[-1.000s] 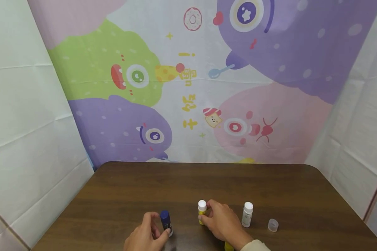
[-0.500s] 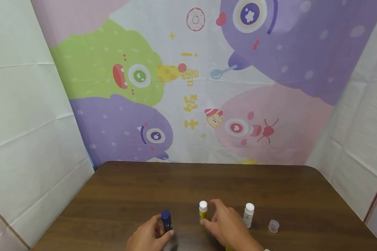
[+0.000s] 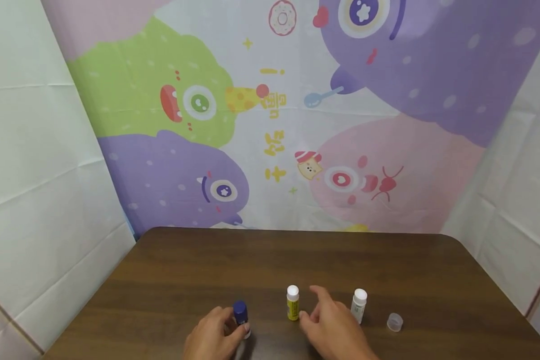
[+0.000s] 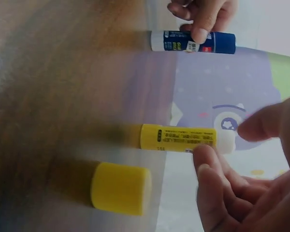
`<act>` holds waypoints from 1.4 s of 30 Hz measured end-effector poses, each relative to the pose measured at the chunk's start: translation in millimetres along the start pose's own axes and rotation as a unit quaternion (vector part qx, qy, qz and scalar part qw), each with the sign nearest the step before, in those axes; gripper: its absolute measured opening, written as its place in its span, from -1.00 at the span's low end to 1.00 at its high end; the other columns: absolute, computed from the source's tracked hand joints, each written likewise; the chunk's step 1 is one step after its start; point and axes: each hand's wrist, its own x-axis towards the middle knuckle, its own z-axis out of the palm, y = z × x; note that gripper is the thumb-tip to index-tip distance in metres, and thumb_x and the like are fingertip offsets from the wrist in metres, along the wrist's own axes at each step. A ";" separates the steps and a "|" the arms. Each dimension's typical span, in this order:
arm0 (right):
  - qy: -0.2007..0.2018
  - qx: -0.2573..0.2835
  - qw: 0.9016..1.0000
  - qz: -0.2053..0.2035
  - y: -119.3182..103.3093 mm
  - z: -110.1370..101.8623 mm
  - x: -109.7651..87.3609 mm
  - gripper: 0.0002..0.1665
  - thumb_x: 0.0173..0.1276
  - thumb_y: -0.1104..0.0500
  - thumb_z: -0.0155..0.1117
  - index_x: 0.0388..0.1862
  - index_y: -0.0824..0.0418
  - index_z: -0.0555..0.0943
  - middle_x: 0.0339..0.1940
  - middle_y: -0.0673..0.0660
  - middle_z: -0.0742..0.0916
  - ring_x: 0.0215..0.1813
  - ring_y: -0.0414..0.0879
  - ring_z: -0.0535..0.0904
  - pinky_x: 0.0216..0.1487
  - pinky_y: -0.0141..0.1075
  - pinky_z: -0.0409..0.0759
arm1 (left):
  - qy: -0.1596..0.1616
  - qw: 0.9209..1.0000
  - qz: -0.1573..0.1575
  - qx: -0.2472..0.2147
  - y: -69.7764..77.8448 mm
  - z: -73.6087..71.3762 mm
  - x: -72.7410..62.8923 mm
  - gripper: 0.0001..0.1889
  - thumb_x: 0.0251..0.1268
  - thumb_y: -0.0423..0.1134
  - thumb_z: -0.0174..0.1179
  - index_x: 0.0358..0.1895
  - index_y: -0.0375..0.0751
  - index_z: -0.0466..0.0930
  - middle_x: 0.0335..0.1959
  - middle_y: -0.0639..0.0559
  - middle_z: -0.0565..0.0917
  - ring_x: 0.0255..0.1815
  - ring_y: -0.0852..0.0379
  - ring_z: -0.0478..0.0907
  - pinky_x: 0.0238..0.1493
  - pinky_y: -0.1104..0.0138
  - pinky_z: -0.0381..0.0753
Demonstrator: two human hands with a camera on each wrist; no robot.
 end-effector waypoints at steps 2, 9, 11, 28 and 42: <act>0.010 0.006 1.000 0.014 -0.2 0.3 -1.2 -0.40 0.33 0.10 0.36 0.29 0.27 0.45 -0.50 -0.12 0.58 -0.52 -0.23 0.46 -0.40 -0.28 0.47 | 0.003 1.000 -0.004 -0.001 0.9 0.0 0.0 -0.70 0.12 0.11 0.42 -0.24 0.01 0.70 -0.36 0.23 0.52 -0.46 0.25 0.47 -0.46 0.19 0.48; 0.101 -0.034 0.986 -0.132 -8.0 5.6 -7.9 -0.84 0.24 0.19 0.41 -0.36 -0.04 0.59 -0.57 -0.28 0.49 -0.55 -0.38 0.36 -0.49 -0.40 0.40 | 0.013 1.000 0.019 0.001 8.8 0.6 -1.4 -0.77 0.10 0.06 0.42 -0.24 0.10 0.70 -0.32 0.27 0.62 -0.48 0.33 0.49 -0.46 0.20 0.50; 0.110 -0.041 0.972 -0.203 -12.6 8.7 -9.1 -0.79 0.23 0.20 0.42 -0.44 -0.09 0.57 -0.58 -0.34 0.46 -0.55 -0.44 0.33 -0.51 -0.44 0.39 | 0.016 0.999 0.032 0.006 11.9 0.6 -2.6 -0.78 0.09 0.05 0.42 -0.25 0.10 0.70 -0.35 0.29 0.64 -0.52 0.39 0.47 -0.50 0.25 0.48; -0.014 -0.043 0.976 -0.212 -52.0 27.5 3.4 -0.70 0.30 -0.18 0.32 -0.46 -0.03 0.63 -0.61 -0.30 0.50 -0.62 -0.40 0.35 -0.58 -0.41 0.38 | 0.056 0.992 0.109 0.038 16.6 3.9 -9.6 -0.73 0.12 0.01 0.41 -0.17 -0.02 0.74 -0.35 0.26 0.61 -0.59 0.45 0.37 -0.60 0.43 0.38; -0.055 -0.133 0.964 -0.222 -50.5 32.8 8.4 -0.53 0.33 -0.31 0.22 -0.57 -0.03 0.47 -0.69 -0.24 0.43 -0.69 -0.36 0.30 -0.68 -0.39 0.31 | 0.066 0.983 0.167 0.046 13.6 2.5 -6.0 -0.76 0.01 -0.09 0.44 -0.17 0.18 0.75 -0.34 0.36 0.57 -0.37 0.39 0.49 -0.55 0.38 0.49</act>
